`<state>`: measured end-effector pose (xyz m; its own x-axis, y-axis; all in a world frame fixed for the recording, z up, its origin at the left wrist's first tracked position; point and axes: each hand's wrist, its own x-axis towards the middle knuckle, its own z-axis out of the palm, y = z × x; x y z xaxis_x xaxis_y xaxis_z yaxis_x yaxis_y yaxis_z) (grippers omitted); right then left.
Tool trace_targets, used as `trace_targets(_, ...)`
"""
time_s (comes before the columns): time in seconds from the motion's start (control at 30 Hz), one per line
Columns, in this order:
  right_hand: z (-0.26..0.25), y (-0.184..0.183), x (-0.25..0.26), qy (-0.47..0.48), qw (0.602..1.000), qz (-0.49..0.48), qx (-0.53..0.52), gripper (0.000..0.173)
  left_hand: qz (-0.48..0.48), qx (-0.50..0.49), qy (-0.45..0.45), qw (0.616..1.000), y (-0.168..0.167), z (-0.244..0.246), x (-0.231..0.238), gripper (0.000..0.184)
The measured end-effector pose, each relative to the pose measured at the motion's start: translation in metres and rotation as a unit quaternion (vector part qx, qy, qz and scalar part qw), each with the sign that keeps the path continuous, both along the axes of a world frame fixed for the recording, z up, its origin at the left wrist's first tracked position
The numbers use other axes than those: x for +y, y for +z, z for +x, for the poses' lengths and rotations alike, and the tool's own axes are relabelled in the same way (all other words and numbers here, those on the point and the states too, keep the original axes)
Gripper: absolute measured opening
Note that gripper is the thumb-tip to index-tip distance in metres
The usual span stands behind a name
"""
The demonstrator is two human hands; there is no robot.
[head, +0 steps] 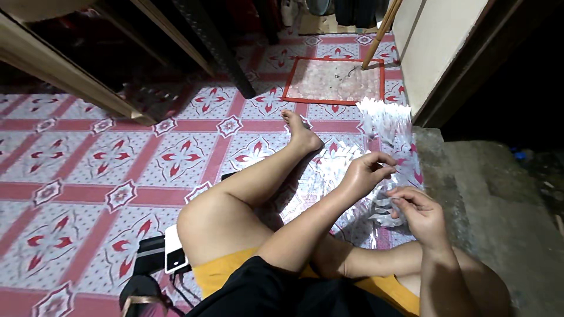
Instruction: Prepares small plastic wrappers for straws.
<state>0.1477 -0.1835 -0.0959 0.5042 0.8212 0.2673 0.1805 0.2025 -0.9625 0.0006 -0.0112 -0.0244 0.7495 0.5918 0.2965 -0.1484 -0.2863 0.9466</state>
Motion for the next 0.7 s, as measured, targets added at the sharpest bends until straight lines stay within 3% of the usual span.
trace_targets(0.1,-0.001,-0.002,0.0,0.003,1.0,-0.011,-0.006,0.011,0.006,0.042,-0.018,0.999,-0.002,-0.001,-0.003,0.013)
trace_targets(0.27,-0.003,-0.003,0.001,-0.024,0.998,-0.048,-0.034,0.008,-0.009,0.047,-0.038,0.998,0.015,-0.012,-0.01,0.023)
trace_targets(0.7,-0.005,-0.005,0.001,-0.04,0.997,-0.056,-0.039,0.006,-0.027,0.061,0.002,0.998,0.004,-0.005,-0.018,0.024)
